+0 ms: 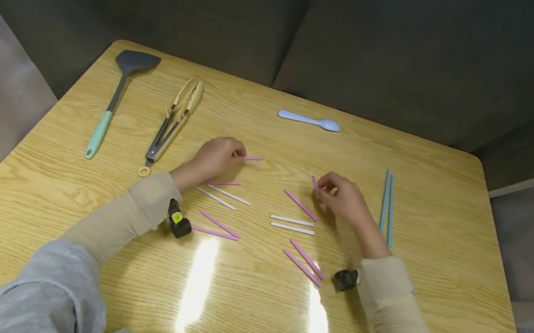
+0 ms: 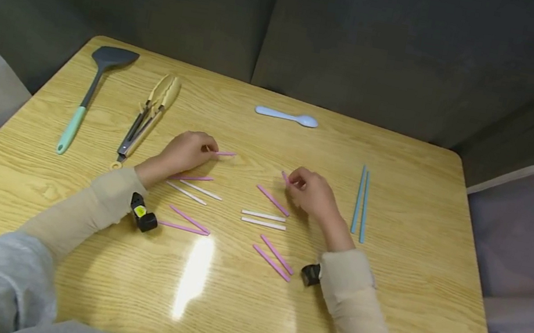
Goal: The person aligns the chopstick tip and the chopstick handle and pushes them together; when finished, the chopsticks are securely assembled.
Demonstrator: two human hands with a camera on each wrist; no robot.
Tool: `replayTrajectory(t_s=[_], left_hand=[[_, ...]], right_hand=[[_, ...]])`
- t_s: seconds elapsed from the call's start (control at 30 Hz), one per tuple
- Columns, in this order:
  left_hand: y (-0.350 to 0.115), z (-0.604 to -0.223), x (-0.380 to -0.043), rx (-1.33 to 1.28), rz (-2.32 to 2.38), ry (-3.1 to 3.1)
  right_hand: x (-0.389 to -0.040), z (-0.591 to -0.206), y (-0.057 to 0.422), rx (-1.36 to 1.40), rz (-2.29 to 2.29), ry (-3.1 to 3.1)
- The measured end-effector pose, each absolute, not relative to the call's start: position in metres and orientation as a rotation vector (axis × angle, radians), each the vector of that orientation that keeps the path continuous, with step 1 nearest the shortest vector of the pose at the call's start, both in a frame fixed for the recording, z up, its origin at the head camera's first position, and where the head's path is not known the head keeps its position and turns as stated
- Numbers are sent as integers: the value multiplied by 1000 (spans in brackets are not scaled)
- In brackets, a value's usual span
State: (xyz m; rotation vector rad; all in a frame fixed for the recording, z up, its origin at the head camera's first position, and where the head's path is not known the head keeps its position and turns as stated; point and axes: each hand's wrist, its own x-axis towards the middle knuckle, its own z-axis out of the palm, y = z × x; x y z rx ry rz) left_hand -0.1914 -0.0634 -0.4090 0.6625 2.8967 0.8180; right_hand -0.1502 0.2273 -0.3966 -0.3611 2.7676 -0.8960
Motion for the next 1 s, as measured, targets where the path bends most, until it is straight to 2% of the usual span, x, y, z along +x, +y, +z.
replayTrajectory(t_s=[1.0], left_hand=[[-55,-356,-166,728,1337,2733]], right_hand=[[-139,-354,212,-570,-1177,2803]])
